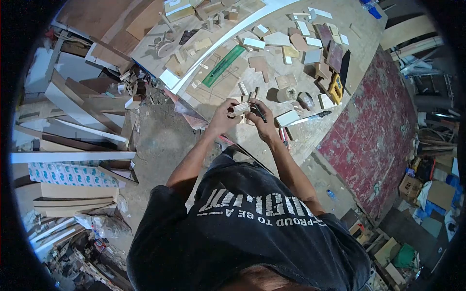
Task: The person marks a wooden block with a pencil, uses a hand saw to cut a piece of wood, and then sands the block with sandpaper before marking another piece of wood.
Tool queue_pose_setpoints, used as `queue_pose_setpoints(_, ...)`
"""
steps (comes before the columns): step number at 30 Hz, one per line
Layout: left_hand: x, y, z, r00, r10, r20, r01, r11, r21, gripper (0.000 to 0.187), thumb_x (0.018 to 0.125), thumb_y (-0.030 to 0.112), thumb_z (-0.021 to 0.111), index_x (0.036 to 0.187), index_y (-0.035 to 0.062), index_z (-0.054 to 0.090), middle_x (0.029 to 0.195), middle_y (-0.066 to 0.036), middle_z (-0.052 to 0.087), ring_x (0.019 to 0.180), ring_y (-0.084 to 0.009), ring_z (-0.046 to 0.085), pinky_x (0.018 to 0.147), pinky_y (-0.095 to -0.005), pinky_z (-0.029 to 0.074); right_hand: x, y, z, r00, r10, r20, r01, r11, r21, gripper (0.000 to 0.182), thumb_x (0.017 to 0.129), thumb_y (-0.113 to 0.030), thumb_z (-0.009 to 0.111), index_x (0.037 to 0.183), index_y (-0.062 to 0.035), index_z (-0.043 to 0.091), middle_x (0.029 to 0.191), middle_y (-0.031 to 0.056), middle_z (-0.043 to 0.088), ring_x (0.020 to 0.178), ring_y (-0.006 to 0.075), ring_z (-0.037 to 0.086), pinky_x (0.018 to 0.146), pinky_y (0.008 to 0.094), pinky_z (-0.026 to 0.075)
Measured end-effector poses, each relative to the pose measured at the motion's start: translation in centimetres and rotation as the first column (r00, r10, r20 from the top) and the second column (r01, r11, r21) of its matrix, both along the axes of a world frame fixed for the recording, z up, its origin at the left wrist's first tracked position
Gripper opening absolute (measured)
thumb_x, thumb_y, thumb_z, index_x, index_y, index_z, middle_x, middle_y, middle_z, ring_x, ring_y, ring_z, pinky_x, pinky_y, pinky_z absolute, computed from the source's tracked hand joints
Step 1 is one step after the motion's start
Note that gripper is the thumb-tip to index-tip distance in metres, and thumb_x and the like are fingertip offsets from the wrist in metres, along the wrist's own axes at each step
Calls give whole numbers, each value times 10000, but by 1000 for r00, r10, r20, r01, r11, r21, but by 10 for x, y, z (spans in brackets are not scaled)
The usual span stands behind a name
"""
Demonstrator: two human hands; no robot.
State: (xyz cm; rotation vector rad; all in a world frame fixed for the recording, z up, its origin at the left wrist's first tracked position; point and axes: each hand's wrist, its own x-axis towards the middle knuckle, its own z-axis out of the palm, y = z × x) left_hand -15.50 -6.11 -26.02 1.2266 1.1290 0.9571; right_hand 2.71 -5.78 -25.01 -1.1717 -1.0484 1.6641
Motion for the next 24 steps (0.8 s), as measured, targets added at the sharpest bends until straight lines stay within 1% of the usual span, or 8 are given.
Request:
queue_pose_setpoints(2,-6,2,-11,997,-35,71,33,999,32,366,805,-26,678,1141,51,552,1037,-35,640,928,-134,625,788,-269,514,-4,0,-5,999,-29,-16,29,999,-35,508,799,-26,670,1287,1,530,1182,90,578,1079,185,560,927,310,456)
queue_pose_setpoints(4,-12,6,-5,973,90,210,-18,946,-323,292,818,2,701,1083,48,587,984,-14,646,845,-99,615,730,-243,518,-7,1,-8,997,-43,-58,40,997,-61,505,798,-29,669,1283,-3,534,1175,88,581,1073,182,561,926,306,453)
queue_pose_setpoints(8,-25,14,-8,973,-15,230,76,963,-258,316,855,11,667,1150,32,555,1007,-56,651,864,-122,626,741,-289,559,-19,2,-3,986,-102,-133,90,992,-88,494,795,-18,662,1274,-16,541,1169,82,581,1052,173,562,930,304,450)
queue_pose_setpoints(10,-28,17,4,963,37,266,59,938,-341,292,828,14,719,1089,17,587,965,-40,656,826,-97,613,711,-240,519,-22,3,-8,987,-114,-114,104,991,-88,484,801,-21,665,1270,-20,543,1151,76,581,1041,167,567,926,297,458)
queue_pose_setpoints(12,-32,21,9,965,15,262,74,942,-327,296,819,2,724,1083,17,590,976,-44,656,839,-98,615,721,-241,522,-24,5,-12,989,-116,-93,108,990,-88,475,807,-23,668,1266,-23,545,1132,70,581,1030,160,571,921,289,465)
queue_pose_setpoints(18,-39,21,4,977,-35,211,81,974,-211,350,781,-14,757,1091,12,598,1001,-45,655,896,-107,615,783,-254,524,-32,-1,-3,960,-163,-229,142,984,-107,436,837,-90,719,1239,-27,562,1052,24,569,929,118,579,805,228,482)
queue_pose_setpoints(21,-41,15,8,982,-44,183,77,982,-173,373,776,2,766,1110,10,601,989,-35,653,904,-107,611,796,-255,523,-29,-3,3,989,-109,-102,104,993,-60,434,836,-107,734,1232,-30,574,1055,22,565,922,118,581,821,239,488)
queue_pose_setpoints(24,-43,10,6,982,-37,183,66,986,-152,374,776,4,768,1114,10,607,991,-37,656,921,-113,615,828,-255,522,-32,-6,7,992,-121,-31,118,990,-76,394,793,-92,767,1149,2,627,933,2,547,878,120,546,826,241,474)
